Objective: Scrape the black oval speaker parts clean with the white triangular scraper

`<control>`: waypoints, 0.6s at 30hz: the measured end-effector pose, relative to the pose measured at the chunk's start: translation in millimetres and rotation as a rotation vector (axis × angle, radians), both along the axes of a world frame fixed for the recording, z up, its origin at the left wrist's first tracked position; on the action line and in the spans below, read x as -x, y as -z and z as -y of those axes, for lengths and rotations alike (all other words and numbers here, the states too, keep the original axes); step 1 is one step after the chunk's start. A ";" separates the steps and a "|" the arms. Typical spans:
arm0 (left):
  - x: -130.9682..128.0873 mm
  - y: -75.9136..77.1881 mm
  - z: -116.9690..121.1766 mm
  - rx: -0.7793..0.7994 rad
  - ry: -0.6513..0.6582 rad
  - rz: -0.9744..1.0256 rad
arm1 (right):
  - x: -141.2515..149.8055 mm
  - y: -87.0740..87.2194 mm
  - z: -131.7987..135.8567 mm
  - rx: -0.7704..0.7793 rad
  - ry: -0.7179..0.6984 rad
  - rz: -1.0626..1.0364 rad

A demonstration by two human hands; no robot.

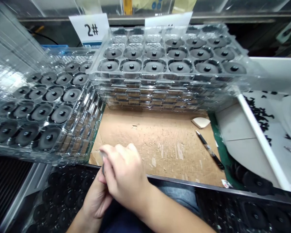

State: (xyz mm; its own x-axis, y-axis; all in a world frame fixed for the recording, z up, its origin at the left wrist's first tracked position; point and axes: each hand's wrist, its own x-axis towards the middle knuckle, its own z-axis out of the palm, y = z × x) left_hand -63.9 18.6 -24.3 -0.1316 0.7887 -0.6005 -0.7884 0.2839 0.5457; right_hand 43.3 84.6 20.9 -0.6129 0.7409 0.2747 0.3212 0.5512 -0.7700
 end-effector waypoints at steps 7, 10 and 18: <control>-25.3 -7.6 7.7 -0.030 0.229 0.162 | -33.4 -4.4 10.1 0.063 -0.128 -0.053; -25.6 -10.7 3.3 -0.063 0.184 0.201 | -44.3 -8.1 14.8 0.027 -0.062 -0.085; -21.1 -21.2 -5.6 -0.021 0.106 0.191 | -69.6 -18.2 8.2 -0.008 0.086 0.083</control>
State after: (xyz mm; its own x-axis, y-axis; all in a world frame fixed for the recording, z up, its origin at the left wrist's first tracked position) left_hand -42.9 24.2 -3.2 0.0676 0.8047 -0.5898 -0.8445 0.3609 0.3956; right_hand 112.9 76.5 39.1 -0.5678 0.7899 0.2318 0.4302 0.5248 -0.7345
